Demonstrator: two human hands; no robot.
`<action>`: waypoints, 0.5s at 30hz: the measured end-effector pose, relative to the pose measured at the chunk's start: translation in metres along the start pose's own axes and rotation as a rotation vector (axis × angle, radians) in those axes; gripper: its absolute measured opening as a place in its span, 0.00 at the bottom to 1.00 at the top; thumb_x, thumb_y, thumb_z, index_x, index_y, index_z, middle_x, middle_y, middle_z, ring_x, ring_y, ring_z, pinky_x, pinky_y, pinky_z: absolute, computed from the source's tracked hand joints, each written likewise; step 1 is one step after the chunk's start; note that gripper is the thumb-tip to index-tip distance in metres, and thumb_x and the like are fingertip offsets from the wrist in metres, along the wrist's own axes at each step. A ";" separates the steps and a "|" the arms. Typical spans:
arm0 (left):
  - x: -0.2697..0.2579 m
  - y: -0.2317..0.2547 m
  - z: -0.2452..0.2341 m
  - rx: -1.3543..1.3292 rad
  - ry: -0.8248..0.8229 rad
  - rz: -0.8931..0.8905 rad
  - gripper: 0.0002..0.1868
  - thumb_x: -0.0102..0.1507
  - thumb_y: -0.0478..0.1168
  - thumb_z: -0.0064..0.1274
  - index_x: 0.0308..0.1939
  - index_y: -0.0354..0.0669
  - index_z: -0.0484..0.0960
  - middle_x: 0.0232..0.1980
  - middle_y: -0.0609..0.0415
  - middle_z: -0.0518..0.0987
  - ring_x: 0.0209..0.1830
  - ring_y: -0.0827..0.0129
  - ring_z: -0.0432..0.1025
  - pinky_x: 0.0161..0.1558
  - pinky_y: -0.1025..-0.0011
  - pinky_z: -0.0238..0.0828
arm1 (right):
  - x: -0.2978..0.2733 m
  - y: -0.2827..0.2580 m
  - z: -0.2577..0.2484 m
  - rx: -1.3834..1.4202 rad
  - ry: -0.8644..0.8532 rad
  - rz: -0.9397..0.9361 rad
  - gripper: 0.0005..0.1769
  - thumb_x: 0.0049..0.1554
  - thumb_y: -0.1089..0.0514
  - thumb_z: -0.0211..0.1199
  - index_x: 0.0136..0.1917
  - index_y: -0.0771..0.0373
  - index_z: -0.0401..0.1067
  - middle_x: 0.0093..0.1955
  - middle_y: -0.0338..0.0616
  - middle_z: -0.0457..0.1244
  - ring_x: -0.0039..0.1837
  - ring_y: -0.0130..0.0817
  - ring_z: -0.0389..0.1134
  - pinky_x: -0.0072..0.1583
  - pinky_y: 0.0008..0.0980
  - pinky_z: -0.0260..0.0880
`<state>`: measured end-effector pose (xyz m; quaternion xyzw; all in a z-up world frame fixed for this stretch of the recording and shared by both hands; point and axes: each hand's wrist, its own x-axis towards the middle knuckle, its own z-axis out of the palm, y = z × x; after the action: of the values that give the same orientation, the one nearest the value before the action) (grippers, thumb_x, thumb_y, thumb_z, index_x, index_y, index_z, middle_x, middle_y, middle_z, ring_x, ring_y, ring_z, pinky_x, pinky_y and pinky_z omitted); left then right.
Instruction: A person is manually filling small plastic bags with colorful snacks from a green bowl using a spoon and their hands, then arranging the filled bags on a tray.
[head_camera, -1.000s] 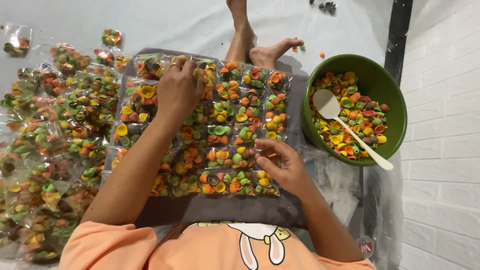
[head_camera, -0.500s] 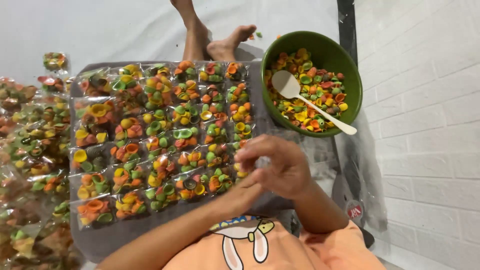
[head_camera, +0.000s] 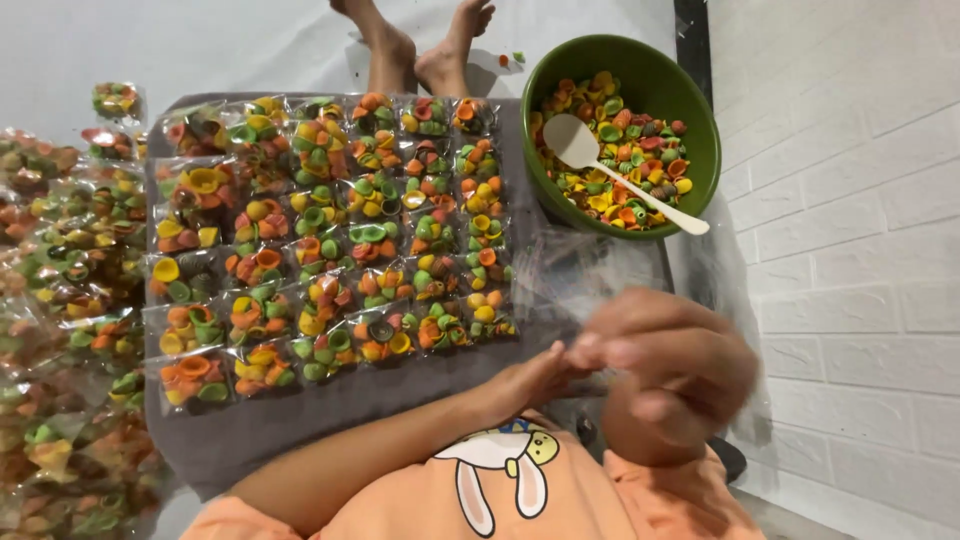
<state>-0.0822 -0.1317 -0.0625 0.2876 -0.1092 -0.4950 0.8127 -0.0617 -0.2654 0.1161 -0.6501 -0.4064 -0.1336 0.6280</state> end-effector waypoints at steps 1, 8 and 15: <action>-0.009 0.009 0.003 0.056 -0.015 -0.023 0.41 0.68 0.64 0.34 0.76 0.39 0.60 0.79 0.41 0.61 0.80 0.53 0.57 0.73 0.56 0.56 | -0.012 0.000 -0.011 -0.078 0.000 -0.021 0.16 0.63 0.52 0.61 0.58 0.65 0.71 0.55 0.49 0.68 0.51 0.36 0.74 0.51 0.31 0.80; -0.063 0.025 -0.026 0.266 0.018 0.179 0.36 0.72 0.60 0.29 0.71 0.33 0.66 0.76 0.43 0.65 0.79 0.54 0.58 0.78 0.54 0.51 | -0.061 0.033 -0.021 -0.871 0.012 0.592 0.26 0.53 0.63 0.67 0.65 0.65 0.70 0.65 0.47 0.65 0.65 0.43 0.66 0.67 0.38 0.64; -0.099 0.068 -0.019 0.351 0.076 0.322 0.30 0.72 0.53 0.34 0.68 0.31 0.70 0.71 0.43 0.70 0.73 0.56 0.65 0.73 0.57 0.58 | -0.148 0.119 -0.030 -1.193 -0.168 0.533 0.34 0.58 0.49 0.63 0.73 0.66 0.63 0.72 0.60 0.57 0.70 0.61 0.58 0.76 0.52 0.51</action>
<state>-0.0715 -0.0155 -0.0283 0.4216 -0.2075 -0.3212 0.8222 -0.0627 -0.3324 -0.0643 -0.9733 -0.1353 -0.1245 0.1376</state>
